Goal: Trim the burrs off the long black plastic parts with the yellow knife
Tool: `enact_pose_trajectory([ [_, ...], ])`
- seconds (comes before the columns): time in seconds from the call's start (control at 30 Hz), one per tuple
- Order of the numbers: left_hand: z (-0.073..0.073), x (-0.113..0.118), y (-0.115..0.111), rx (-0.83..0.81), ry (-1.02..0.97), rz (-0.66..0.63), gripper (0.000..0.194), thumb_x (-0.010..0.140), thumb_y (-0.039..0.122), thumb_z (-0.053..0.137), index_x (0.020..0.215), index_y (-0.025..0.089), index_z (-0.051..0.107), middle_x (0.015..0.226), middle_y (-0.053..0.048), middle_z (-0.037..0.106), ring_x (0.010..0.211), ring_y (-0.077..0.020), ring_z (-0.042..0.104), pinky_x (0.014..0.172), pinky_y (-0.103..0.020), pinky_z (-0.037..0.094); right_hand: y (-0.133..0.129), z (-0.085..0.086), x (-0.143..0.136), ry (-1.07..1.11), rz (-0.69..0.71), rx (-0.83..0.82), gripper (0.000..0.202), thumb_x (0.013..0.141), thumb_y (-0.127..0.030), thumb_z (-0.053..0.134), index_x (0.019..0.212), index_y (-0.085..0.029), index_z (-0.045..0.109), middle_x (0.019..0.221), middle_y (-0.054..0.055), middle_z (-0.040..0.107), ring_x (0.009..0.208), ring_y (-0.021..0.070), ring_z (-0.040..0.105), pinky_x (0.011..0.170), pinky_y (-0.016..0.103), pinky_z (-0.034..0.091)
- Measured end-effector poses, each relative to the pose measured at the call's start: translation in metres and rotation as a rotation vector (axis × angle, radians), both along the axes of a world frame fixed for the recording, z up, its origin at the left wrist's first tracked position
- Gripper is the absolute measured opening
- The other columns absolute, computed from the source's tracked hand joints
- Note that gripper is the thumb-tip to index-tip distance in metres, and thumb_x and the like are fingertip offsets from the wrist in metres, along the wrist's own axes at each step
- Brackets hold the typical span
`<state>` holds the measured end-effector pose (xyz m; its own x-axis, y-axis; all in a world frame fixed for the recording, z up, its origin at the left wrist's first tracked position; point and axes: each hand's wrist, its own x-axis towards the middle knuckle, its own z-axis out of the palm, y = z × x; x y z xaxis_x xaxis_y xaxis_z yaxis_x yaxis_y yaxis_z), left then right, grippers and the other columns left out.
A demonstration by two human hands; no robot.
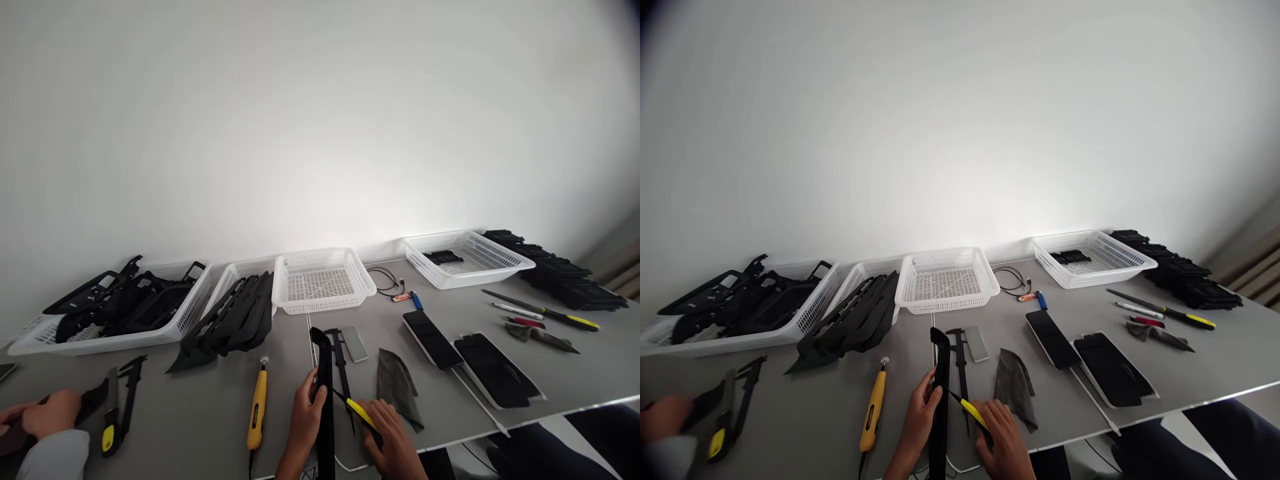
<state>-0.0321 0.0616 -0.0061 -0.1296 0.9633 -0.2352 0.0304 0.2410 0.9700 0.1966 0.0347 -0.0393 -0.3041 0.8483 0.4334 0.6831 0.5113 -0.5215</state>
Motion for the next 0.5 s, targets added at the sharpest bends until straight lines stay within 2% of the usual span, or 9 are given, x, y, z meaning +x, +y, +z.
enact_pose_trajectory([
  [0.17, -0.001, 0.001, -0.006, -0.014, 0.022, -0.007, 0.070, 0.090, 0.064, 0.062, 0.143, 0.019, 0.063, 0.156, -0.015, 0.058, 0.146, -0.0350, 0.051, 0.119, -0.042, 0.044, 0.001, -0.009, 0.003, -0.011, 0.024, -0.029, 0.049, 0.094, -0.025, 0.058, 0.141, -0.040, 0.062, 0.112, 0.002, 0.077, 0.099, 0.0269, 0.075, 0.089, 0.042, 0.063],
  [0.33, -0.003, 0.001, -0.007, -0.062, 0.048, 0.015, 0.068, 0.090, 0.065, 0.062, 0.141, 0.021, 0.065, 0.163, -0.014, 0.051, 0.154, -0.0361, 0.041, 0.123, -0.044, 0.038, 0.000, -0.011, 0.001, 0.009, -0.033, 0.024, 0.048, 0.100, -0.030, 0.054, 0.147, -0.038, 0.058, 0.121, 0.003, 0.077, 0.103, 0.0258, 0.076, 0.090, 0.041, 0.063],
  [0.5, -0.005, 0.001, -0.007, -0.052, 0.053, 0.018, 0.066, 0.089, 0.063, 0.063, 0.139, 0.021, 0.066, 0.159, -0.014, 0.055, 0.152, -0.0361, 0.044, 0.121, -0.043, 0.041, 0.000, -0.016, 0.001, -0.012, -0.036, 0.003, 0.046, 0.103, -0.034, 0.051, 0.148, -0.038, 0.058, 0.123, 0.004, 0.077, 0.106, 0.0264, 0.075, 0.092, 0.042, 0.063],
])
